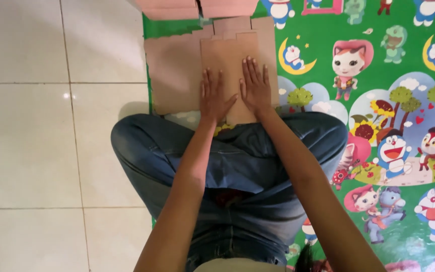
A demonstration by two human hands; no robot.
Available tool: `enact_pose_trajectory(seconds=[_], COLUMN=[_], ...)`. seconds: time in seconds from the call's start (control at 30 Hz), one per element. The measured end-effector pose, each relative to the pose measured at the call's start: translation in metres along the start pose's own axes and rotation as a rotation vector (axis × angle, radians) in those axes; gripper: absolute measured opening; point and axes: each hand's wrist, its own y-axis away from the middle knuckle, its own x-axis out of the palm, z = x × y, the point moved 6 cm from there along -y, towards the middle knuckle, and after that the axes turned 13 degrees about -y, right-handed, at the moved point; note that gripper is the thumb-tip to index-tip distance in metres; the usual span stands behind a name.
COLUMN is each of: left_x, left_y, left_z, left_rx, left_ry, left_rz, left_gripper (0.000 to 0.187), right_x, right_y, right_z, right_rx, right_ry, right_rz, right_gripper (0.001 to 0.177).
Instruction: The person folds flat cardboard templates into small boxes by hand, unfolding each template, then tucking in the flaps to form a box, and finally stacking the completed boxes. The person occasionally presses and wipes the cardboard during the process.
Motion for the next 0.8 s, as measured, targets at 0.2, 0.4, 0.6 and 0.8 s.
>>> enact_pose_trajectory(seconds=[0.2,0.4,0.6,0.8], left_x=[0.003,0.006,0.007,-0.025], left_y=[-0.003,-0.001,-0.029,-0.035], left_z=[0.001,0.002,0.032,0.026], left_rx=[-0.011,-0.029,-0.096,-0.073], left_ry=[-0.133,-0.050,-0.125,-0.262], left_rz=[-0.183,-0.201,-0.237,-0.242], left_gripper=[0.108,0.088,0.067,0.072], right_x=[0.009,-0.004,0.001,0.009], right_y=[-0.004,-0.001,-0.002,-0.007], right_z=[0.014,0.022,0.022,0.024], right_rx=[-0.405,-0.423,-0.422,-0.344], right_ry=[0.010,-0.019,0.003,0.072], right_rz=[-0.045,-0.151,-0.161,-0.090], right_gripper=[0.060,0.056,0.057,0.060])
